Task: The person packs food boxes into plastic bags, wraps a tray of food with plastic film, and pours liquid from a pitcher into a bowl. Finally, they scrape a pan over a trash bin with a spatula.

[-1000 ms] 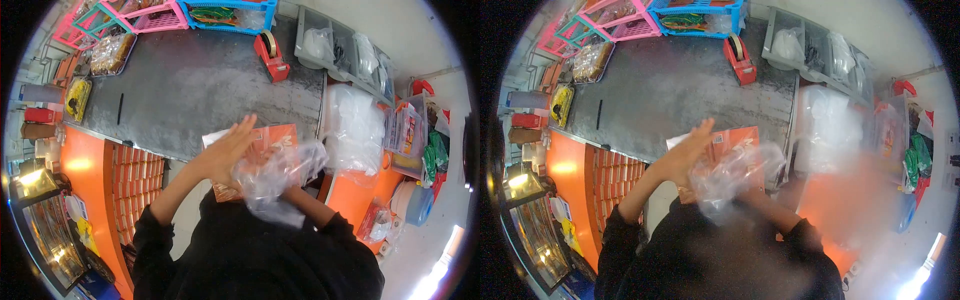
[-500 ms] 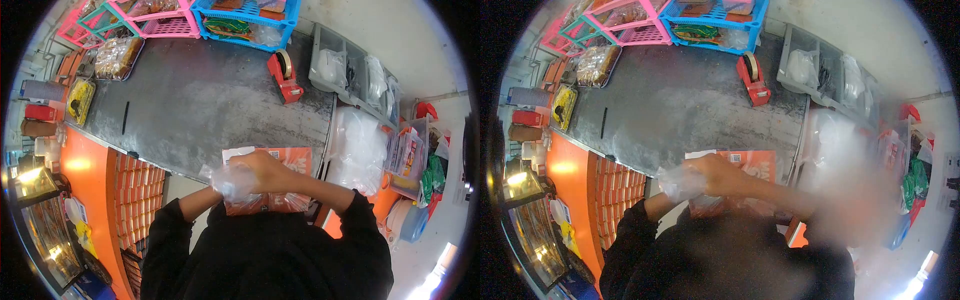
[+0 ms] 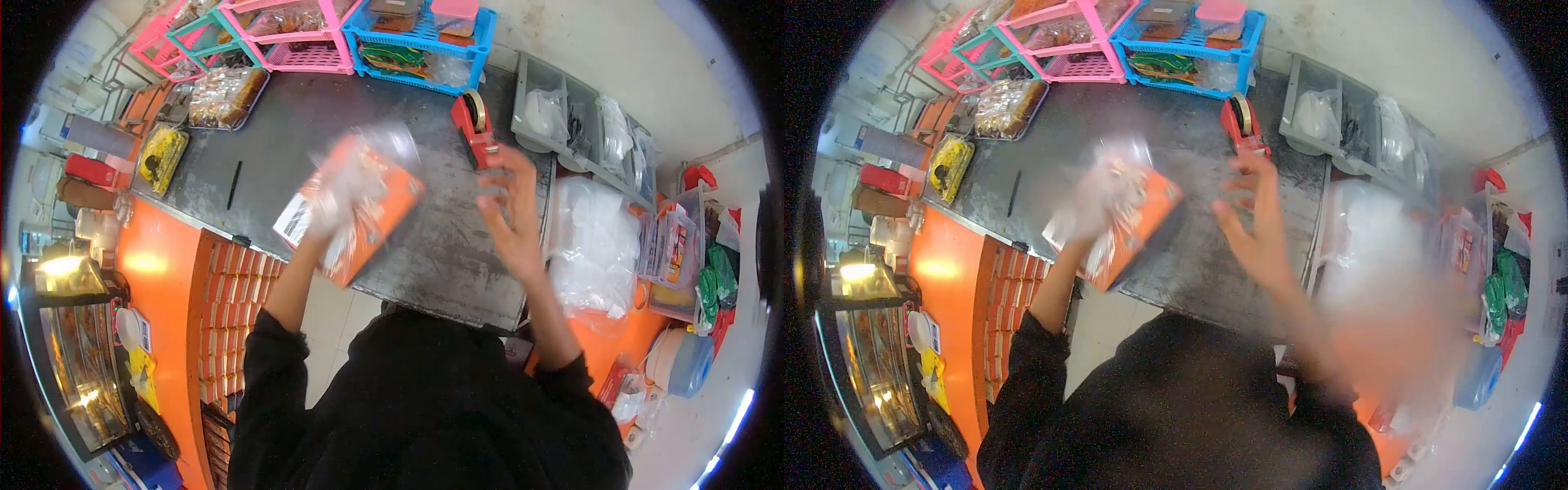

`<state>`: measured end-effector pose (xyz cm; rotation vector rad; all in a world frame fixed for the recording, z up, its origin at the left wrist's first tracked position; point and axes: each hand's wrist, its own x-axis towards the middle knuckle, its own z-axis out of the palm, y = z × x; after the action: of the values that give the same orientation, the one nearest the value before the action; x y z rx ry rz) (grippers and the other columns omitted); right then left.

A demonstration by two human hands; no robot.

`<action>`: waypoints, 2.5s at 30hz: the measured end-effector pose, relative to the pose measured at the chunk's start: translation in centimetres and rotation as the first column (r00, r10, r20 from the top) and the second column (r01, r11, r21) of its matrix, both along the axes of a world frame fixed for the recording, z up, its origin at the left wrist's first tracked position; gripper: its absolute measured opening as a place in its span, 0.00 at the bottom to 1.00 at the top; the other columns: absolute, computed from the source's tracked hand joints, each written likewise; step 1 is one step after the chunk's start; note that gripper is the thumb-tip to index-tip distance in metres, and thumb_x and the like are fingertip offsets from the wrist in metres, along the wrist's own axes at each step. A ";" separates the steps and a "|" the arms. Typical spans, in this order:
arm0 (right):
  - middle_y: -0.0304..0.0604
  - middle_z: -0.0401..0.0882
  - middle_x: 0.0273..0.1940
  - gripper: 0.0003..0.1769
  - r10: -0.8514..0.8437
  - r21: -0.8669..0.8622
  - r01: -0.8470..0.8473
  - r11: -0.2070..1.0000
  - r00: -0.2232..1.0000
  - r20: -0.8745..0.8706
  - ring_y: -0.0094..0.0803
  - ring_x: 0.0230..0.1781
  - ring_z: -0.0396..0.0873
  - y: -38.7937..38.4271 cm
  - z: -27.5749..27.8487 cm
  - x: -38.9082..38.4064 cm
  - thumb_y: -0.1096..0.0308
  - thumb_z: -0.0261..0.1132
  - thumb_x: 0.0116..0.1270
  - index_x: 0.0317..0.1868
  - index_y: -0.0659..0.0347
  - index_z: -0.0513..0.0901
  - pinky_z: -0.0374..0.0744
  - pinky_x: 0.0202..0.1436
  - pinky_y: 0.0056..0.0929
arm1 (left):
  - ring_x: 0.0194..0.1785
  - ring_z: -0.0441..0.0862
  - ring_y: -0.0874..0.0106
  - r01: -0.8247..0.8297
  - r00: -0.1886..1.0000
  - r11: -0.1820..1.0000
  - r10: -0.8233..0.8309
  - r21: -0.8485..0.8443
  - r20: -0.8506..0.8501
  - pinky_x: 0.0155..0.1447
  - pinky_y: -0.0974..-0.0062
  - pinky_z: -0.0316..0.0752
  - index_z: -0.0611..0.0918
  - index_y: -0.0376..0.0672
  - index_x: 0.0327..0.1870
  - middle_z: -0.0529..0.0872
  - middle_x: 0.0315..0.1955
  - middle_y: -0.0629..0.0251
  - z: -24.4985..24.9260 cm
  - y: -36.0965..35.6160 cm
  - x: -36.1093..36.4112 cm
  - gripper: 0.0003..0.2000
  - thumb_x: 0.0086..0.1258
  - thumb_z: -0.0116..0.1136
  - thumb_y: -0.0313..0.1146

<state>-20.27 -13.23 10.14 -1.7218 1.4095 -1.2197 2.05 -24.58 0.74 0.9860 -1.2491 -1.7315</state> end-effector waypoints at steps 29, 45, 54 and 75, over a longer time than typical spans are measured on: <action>0.46 0.79 0.36 0.10 -0.718 -0.519 0.510 0.686 0.592 -0.367 0.39 0.35 0.78 -14.5 -4.5 -14.2 0.71 0.57 0.50 0.35 0.60 0.78 0.75 0.35 0.37 | 0.28 0.77 0.68 0.814 0.576 0.067 0.037 -0.577 0.817 0.31 0.71 0.72 0.72 0.44 0.38 0.76 0.22 0.65 -1.8 -1.0 -8.2 0.09 0.55 0.47 0.29; 0.52 0.79 0.33 0.10 -0.379 0.304 0.655 0.691 0.687 -0.620 0.46 0.35 0.78 -20.4 -13.0 -27.7 0.67 0.64 0.45 0.29 0.60 0.80 0.76 0.39 0.37 | 0.45 0.68 0.53 0.034 0.536 0.800 0.491 -0.599 0.687 0.49 0.64 0.64 0.67 0.28 0.43 0.69 0.40 0.43 -1.0 8.1 -12.6 0.13 0.57 0.43 0.21; 0.47 0.73 0.23 0.07 -0.753 0.333 0.680 0.653 0.628 0.195 0.42 0.24 0.74 -17.5 -12.9 -28.8 0.69 0.56 0.55 0.28 0.62 0.68 0.72 0.34 0.37 | 0.43 0.69 0.59 -0.372 0.888 0.928 0.360 -0.012 0.288 0.50 0.71 0.63 0.70 0.29 0.46 0.72 0.40 0.47 -0.5 8.4 -10.9 0.19 0.69 0.37 0.40; 0.58 0.71 0.32 0.13 -0.237 0.468 0.405 0.785 0.895 -0.377 0.50 0.38 0.73 5.5 -7.3 2.6 0.69 0.49 0.62 0.47 0.59 0.67 0.71 0.36 0.40 | 0.51 0.71 0.57 0.791 0.567 0.321 -0.061 -0.522 0.822 0.56 0.65 0.65 0.72 0.36 0.47 0.75 0.45 0.52 -1.4 -0.7 -5.4 0.17 0.54 0.52 0.29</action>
<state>-17.71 -7.75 2.81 -1.3258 2.0680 -0.6207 -3.37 -25.29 -0.64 0.5623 -2.8157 -0.6506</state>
